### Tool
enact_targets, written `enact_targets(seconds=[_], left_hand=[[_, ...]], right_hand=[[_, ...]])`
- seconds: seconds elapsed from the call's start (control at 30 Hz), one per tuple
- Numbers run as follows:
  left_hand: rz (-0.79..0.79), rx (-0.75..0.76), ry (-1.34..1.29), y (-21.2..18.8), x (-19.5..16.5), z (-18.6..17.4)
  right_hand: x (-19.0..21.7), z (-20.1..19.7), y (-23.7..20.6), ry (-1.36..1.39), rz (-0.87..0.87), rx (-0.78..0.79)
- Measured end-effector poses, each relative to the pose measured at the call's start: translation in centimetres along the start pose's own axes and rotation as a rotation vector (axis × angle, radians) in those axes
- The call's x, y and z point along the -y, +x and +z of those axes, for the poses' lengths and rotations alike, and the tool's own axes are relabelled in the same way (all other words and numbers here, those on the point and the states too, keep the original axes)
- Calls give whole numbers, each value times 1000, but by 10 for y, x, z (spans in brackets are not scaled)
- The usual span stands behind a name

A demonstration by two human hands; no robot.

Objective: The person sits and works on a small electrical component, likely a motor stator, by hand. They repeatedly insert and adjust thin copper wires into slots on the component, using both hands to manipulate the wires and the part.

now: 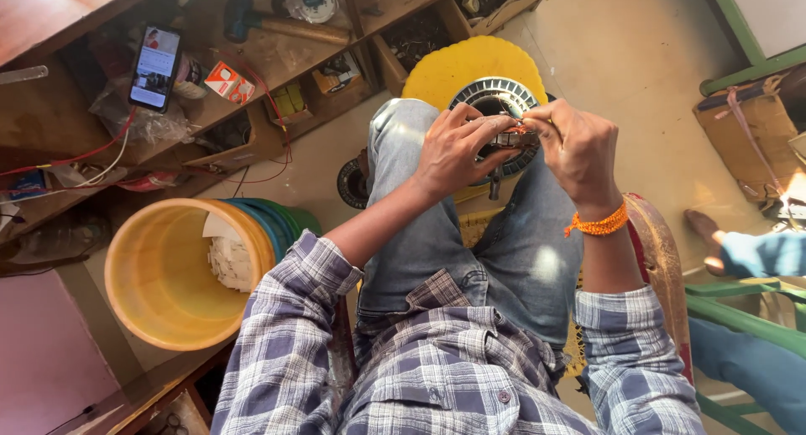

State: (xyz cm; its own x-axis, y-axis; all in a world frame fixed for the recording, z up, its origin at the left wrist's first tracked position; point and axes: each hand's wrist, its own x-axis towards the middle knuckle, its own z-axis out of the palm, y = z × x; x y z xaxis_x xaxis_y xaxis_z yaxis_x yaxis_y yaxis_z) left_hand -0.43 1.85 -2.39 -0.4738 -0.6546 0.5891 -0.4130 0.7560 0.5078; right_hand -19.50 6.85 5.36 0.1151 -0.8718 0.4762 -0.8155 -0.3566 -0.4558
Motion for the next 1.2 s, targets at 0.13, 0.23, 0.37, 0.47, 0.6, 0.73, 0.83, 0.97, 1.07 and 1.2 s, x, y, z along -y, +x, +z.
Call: enact_targets(seconds=[0.13, 0.23, 0.37, 0.47, 0.6, 0.73, 0.83, 0.97, 1.07, 1.2], left_hand=[[18, -13, 7, 0, 2, 4], [27, 3, 1, 3, -1, -2], [-44, 34, -29, 8, -13, -17], [-357, 144, -23, 26, -18, -9], [-481, 343, -293, 55, 11, 17], [-509, 468, -749, 53, 38, 36], [-497, 549, -920, 41, 56, 27], [-351, 527, -866, 38, 67, 10], [-287, 524, -735, 42, 64, 3], [-226, 494, -738, 46, 56, -5]], right_hand=[[-11, 8, 5, -13, 11, -1], [-18, 13, 8, -5, 1, 20], [-27, 17, 7, 8, 78, 42], [-34, 19, 5, 16, 101, 35], [-40, 22, 8, 2, 105, 2], [-32, 14, 5, -46, 167, 28], [-16, -2, -6, 86, 225, 12], [10, -16, -24, 292, 432, 79], [28, -4, -33, 409, 465, 105], [34, 25, -44, 357, 507, 163]])
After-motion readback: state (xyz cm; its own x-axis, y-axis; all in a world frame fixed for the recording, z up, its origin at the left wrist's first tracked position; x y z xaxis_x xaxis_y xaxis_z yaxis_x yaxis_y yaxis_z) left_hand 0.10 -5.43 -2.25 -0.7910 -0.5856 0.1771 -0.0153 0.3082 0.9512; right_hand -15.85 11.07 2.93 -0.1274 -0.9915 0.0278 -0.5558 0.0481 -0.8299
